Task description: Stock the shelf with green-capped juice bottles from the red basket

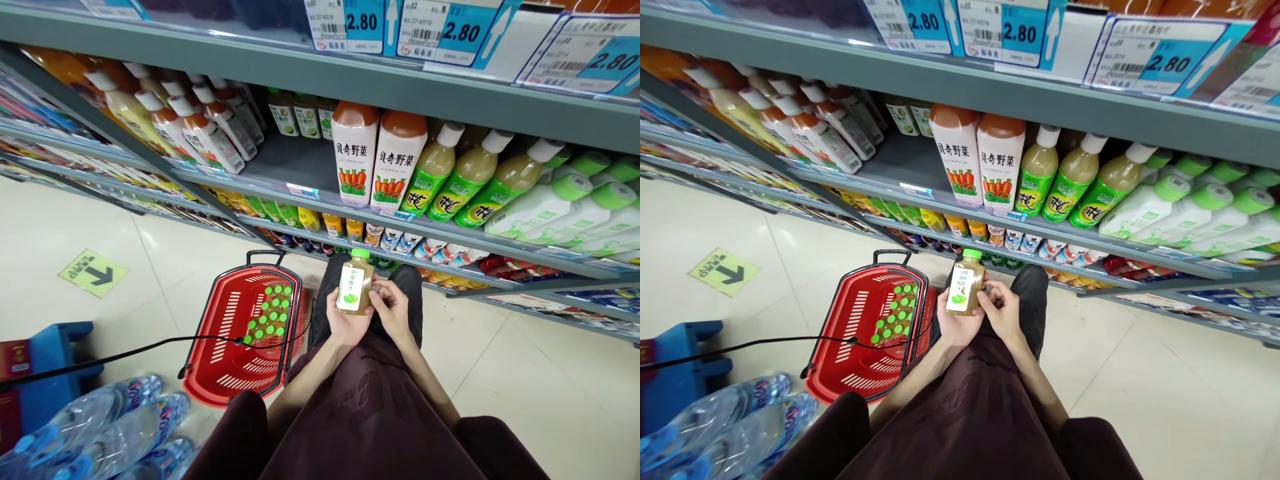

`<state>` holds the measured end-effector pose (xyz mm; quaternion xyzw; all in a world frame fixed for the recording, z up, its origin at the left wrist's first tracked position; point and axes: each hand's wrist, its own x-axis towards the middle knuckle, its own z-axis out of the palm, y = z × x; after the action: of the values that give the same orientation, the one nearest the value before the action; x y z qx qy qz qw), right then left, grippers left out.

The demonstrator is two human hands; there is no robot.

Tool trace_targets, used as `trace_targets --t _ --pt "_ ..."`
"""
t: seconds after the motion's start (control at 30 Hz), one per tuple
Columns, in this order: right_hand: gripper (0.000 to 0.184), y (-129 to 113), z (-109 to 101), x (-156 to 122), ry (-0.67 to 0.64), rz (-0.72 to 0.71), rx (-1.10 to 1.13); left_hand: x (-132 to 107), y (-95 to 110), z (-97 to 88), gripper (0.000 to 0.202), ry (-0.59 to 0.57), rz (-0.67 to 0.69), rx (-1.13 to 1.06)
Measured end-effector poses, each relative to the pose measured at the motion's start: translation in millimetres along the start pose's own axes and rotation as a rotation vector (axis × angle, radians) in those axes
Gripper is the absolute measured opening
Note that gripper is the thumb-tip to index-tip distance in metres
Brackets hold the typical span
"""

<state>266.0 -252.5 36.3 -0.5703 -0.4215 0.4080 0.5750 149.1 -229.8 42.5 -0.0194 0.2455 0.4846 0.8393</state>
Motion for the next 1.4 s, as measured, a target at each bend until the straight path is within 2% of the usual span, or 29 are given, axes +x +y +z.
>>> trace_targets --t 0.47,0.57,0.77,0.93,1.1,1.27,1.4 --pt "0.033 9 -2 -2 -0.021 0.051 0.032 0 0 3.2 0.055 -0.002 0.043 0.132" --pt "0.040 12 -4 -2 -0.040 0.065 0.086 1 -1 2.5 0.061 -0.039 0.088 0.205" --pt "0.063 5 -8 -2 -0.045 -0.046 0.130 1 -2 9.6 0.074 -0.135 0.242 0.414" --pt "0.067 18 -9 -8 -0.072 0.069 0.213 2 -3 10.9 0.058 -0.193 0.351 0.655" --pt "0.073 34 -8 -7 0.001 0.116 0.272 -2 -6 10.2 0.084 -0.235 0.353 0.684" --pt "0.071 37 -6 -5 0.077 0.149 0.357 -3 -7 15.8 0.081 -0.308 0.436 0.791" --pt "0.061 39 -4 -8 0.086 0.141 0.328 -3 -8 19.1 0.070 -0.335 0.554 0.869"
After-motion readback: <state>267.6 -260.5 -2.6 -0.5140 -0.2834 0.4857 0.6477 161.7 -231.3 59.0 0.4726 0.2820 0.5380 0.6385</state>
